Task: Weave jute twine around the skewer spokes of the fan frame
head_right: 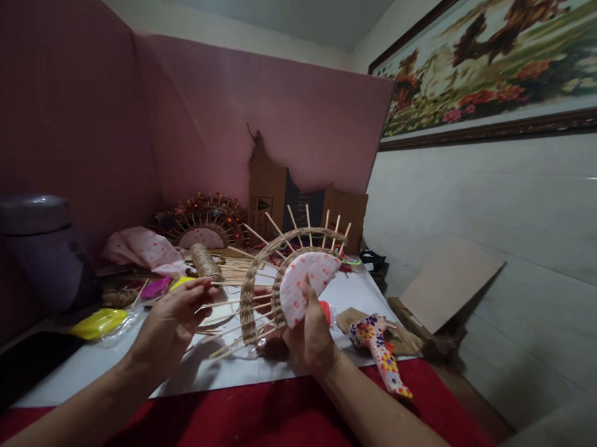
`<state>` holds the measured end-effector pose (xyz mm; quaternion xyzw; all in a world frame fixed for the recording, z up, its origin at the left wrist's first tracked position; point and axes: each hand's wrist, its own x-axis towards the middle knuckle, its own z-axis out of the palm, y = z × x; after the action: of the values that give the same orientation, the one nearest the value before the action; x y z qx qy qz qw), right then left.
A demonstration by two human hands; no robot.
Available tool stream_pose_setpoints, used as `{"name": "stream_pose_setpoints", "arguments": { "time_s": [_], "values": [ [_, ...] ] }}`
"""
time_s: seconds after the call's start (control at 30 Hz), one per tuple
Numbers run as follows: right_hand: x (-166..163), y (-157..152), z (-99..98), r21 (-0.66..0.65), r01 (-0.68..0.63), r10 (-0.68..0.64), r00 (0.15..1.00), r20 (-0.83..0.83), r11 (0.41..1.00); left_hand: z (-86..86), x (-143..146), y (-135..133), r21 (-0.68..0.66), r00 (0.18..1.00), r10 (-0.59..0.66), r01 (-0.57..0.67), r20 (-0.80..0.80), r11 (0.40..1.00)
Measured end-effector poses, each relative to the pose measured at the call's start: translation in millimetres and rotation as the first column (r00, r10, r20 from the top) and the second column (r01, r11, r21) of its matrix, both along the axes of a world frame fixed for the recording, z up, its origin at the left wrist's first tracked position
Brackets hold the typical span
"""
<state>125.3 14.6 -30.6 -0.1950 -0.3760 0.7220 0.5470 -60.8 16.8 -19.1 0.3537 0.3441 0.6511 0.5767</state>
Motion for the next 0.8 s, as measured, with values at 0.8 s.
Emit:
{"name": "stream_pose_setpoints", "arguments": {
  "time_s": [0.8],
  "values": [
    [0.1,0.1,-4.8,-0.094,-0.124,0.116,0.990,-0.081,0.988,-1.5,13.1,-10.2,0.055,0.927,-0.333,0.346,-0.173,0.937]
  ]
}}
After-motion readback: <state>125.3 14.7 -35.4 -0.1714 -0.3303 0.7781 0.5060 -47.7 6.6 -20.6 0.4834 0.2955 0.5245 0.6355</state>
